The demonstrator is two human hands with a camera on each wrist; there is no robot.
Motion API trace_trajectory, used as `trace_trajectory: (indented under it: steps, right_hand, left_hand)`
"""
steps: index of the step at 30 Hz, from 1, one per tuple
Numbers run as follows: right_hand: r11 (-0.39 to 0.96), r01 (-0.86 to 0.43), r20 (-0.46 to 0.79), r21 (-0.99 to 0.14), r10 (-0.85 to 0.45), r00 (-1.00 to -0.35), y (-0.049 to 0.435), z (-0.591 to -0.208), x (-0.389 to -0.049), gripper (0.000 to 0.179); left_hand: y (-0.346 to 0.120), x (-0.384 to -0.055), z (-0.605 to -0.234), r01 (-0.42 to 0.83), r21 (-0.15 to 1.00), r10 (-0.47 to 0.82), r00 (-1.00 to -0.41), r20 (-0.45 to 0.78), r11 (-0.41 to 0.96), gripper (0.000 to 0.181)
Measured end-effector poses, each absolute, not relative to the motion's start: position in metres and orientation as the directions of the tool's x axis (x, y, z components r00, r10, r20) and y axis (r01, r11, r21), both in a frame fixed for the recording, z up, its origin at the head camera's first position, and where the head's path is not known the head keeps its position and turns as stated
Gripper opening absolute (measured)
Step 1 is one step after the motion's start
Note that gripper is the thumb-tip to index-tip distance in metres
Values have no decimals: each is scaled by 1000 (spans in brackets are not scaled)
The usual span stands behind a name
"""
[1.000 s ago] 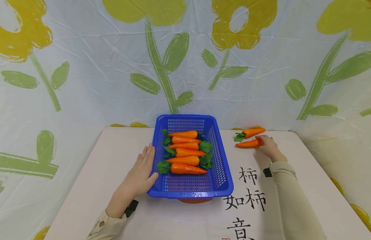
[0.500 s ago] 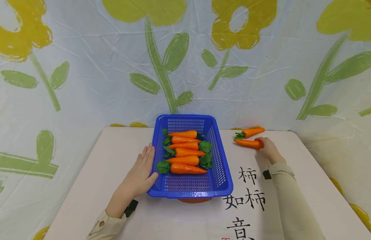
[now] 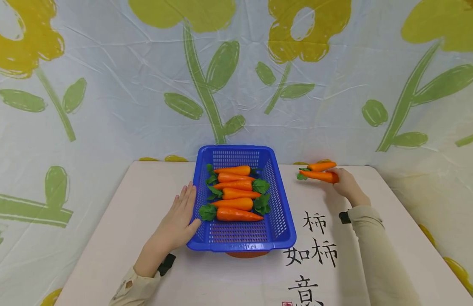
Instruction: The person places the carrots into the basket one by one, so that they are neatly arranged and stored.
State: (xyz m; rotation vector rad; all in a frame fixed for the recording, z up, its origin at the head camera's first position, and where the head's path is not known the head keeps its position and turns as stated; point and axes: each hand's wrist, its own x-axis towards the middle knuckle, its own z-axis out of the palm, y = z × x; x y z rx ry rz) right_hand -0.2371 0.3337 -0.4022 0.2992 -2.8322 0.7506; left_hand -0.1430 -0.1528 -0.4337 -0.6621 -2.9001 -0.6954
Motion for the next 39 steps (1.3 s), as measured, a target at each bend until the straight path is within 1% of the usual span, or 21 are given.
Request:
trace_trajectory:
  steps: [1, 3, 5, 8, 11, 15, 25, 35, 39]
  right_hand:
    - [851, -238, 176, -469, -173, -969, 351, -408, -251, 44]
    - [843, -251, 109, -475, -227, -968, 374, -415, -273, 50]
    - [845, -271, 134, -462, -236, -963, 379, -416, -281, 52]
    - [853, -289, 199, -434, -222, -955, 374, -409, -284, 49]
    - [861, -270, 208, -431, -197, -958, 361, -395, -277, 49]
    - [860, -280, 208, -426, -208, -956, 349, -378, -268, 50]
    - [823, -416, 311, -386, -308, -899, 315, -341, -250, 48]
    - [784, -494, 295, -376, -404, -866, 271, -309, -226, 48]
    - [769, -535, 293, -350, -453, -842, 253, -303, -218, 48]
  left_hand:
    - [-153, -143, -433, 432, 411, 392, -902, 182, 803, 82]
    - [-153, -143, -433, 434, 409, 393, -901, 185, 803, 82]
    - [-153, -143, -433, 435, 408, 393, -901, 187, 803, 82]
    - [-153, -143, -433, 436, 403, 393, -900, 188, 805, 82]
    - [-153, -143, -433, 435, 403, 393, -900, 187, 805, 82]
    - [-153, -144, -434, 437, 400, 395, -899, 188, 806, 82]
    - [-153, -143, -433, 437, 399, 393, -899, 192, 806, 82]
    - [-153, -143, -433, 433, 408, 394, -901, 180, 804, 82]
    - [-153, -144, -434, 433, 405, 394, -901, 181, 805, 83]
